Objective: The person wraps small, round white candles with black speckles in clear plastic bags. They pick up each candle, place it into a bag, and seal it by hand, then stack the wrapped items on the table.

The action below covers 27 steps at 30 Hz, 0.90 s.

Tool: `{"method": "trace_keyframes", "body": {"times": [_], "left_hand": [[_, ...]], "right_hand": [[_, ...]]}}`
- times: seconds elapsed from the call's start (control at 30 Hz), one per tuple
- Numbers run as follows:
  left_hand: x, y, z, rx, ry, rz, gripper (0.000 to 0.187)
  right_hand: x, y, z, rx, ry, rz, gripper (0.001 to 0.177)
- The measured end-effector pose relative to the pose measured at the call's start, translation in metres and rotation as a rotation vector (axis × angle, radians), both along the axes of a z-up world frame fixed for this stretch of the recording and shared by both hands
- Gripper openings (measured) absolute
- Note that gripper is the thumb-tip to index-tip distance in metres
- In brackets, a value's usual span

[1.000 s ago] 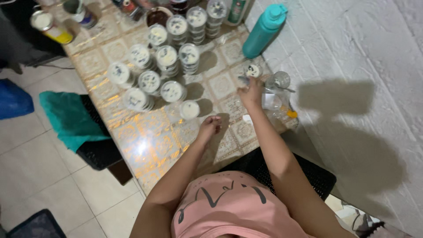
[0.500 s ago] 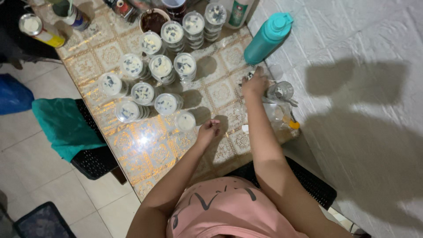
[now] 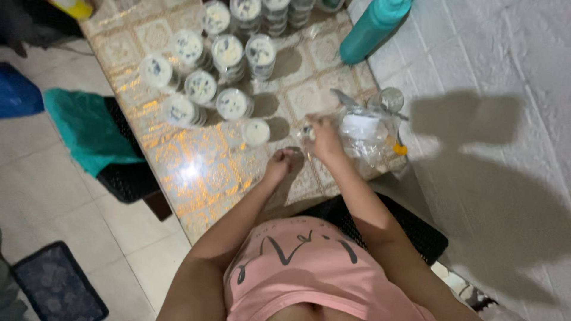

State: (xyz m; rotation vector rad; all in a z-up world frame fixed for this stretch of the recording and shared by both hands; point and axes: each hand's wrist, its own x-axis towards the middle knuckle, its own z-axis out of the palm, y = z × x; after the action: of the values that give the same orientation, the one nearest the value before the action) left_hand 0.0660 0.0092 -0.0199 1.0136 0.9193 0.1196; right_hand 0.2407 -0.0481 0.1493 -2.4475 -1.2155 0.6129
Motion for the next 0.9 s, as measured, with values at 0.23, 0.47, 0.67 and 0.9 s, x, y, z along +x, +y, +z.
{"method": "trace_keyframes", "body": {"times": [0.23,0.47,0.67,0.9], "left_hand": [[-0.032,0.0,0.023,-0.126,-0.177,0.171,0.034],[-0.051,-0.002,0.032,-0.253,-0.327,0.314,0.029],[-0.085,-0.013,0.059,0.083,-0.186,0.247,0.041],[-0.098,-0.04,0.076,1.062,0.021,-0.033,0.059]], "right_hand": [[-0.082,-0.058,0.008,-0.159,0.057,0.295,0.073],[-0.096,-0.075,-0.018,-0.024,0.066,0.363,0.077],[-0.109,-0.083,-0.038,0.306,0.329,0.07,0.08],[-0.113,-0.08,-0.1,0.303,0.411,0.007,0.078]]}}
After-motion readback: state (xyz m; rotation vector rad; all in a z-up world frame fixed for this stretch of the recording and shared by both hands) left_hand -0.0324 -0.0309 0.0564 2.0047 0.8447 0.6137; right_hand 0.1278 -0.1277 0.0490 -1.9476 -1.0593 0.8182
